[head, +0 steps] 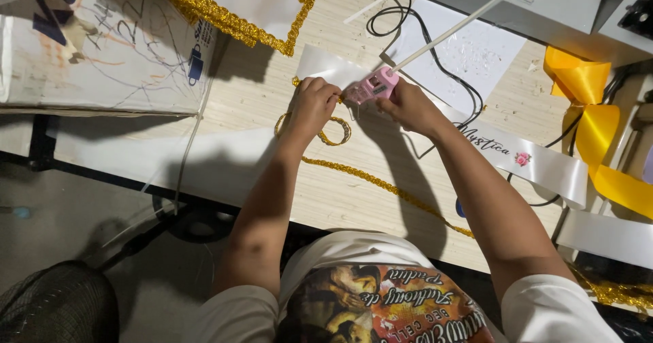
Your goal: The person decorates white satin sashes by applying a gold glittery trim along the edges. They use a hot glue gun to secure the trim, carefully aligning it with the sash borders. The person also handles scissors and adjusts the sashes on the table during the process.
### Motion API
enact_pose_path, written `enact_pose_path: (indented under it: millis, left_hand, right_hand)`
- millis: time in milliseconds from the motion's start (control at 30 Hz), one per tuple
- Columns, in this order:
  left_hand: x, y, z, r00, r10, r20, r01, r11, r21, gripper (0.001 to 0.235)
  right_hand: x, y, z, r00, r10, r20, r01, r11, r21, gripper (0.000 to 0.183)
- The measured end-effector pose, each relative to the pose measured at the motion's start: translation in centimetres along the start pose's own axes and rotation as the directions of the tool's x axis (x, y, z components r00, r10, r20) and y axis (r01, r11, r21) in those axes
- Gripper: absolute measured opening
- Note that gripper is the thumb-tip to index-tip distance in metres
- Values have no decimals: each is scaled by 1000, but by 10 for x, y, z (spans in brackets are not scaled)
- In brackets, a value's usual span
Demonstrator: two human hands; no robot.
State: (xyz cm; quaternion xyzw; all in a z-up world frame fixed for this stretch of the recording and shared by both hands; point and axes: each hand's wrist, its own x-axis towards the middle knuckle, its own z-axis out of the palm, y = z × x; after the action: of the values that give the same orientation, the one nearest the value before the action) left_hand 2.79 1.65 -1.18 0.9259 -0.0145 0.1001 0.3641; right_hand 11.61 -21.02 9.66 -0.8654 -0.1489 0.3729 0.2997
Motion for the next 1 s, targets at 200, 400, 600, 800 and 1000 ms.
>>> enact_pose_path:
  millis: [200, 400, 600, 800, 1000]
  left_hand:
    - [1, 4, -3, 998, -42, 55, 41, 999, 14, 11]
    - [1, 6, -7, 1000, -20, 20, 19, 1000, 24, 9]
    - [1, 4, -5, 1000, -14, 9, 14, 1000, 25, 7]
    - [0, 5, -6, 1000, 15, -26, -15, 1000, 2, 8]
    - [1, 7, -9, 999, 21, -35, -21, 1000, -2, 8]
  right_hand:
    - [0, 0, 1, 997, 70, 22, -69, 996, -57, 36]
    - [0, 6, 1, 1000, 18, 10, -18, 1000, -10, 36]
    - [-14, -5, -7, 998, 63, 2, -63, 998, -7, 33]
    - [-22, -1, -9, 994, 110, 4, -111, 993, 38, 31]
    - [-29, 9, -13, 994, 109, 9, -109, 989, 103, 29]
